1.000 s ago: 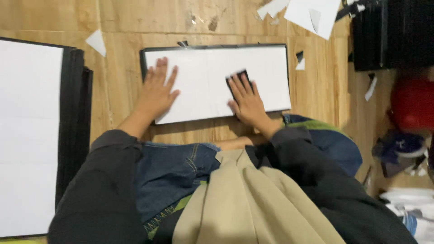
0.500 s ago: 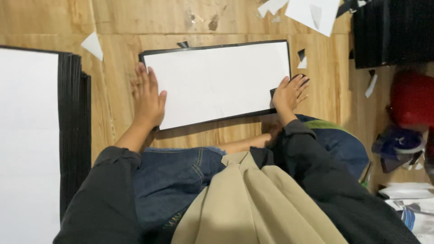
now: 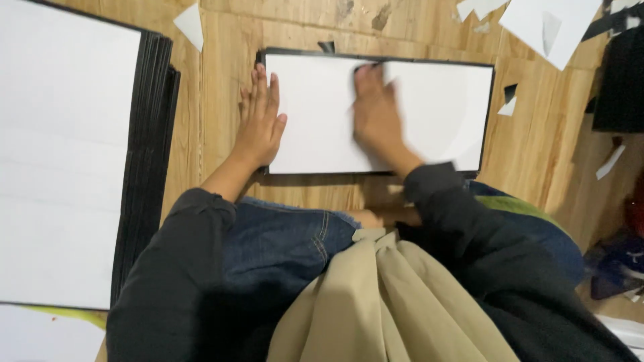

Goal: Applying white adhesive sheets to cardboard book covers and smoothing them down

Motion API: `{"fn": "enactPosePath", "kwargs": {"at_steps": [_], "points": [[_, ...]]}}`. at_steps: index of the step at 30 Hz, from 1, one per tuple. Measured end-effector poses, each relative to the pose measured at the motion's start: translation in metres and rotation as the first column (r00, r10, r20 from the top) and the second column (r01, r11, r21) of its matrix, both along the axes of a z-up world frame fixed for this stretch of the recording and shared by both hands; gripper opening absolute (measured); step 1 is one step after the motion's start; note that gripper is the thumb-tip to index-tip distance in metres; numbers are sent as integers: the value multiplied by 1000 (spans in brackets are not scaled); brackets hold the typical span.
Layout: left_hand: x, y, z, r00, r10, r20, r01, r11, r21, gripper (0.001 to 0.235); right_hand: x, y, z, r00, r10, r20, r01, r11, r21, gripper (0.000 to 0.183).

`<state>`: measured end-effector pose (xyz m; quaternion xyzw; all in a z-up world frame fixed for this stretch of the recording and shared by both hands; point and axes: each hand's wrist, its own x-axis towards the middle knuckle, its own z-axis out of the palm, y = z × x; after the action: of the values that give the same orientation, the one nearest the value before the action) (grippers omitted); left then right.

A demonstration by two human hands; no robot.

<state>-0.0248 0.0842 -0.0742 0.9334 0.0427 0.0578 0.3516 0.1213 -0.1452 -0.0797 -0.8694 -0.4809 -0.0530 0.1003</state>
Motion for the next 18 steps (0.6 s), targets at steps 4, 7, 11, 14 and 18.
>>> {"fn": "enactPosePath", "kwargs": {"at_steps": [4, 7, 11, 14, 18], "points": [[0, 1, 6, 999, -8, -53, 12, 997, 79, 60, 28, -9, 0, 974, 172, 151, -200, 959, 199, 50], [0, 0, 4, 999, -7, -41, 11, 995, 95, 60, -24, -12, 40, 923, 347, 166, -375, 910, 179, 32], [1, 0, 6, 997, -15, -76, 27, 988, 155, 62, -87, -56, 42, 948, 316, 36, -317, 947, 49, 51], [0, -1, 7, 997, -8, -76, 22, 983, 182, 61, -106, -72, 59, 917, 397, -19, -388, 905, 177, 23], [4, 1, 9, 994, -13, -108, 36, 975, 217, 62, -75, -70, 69, 674, 156, -722, 147, 930, 338, 19]]}}
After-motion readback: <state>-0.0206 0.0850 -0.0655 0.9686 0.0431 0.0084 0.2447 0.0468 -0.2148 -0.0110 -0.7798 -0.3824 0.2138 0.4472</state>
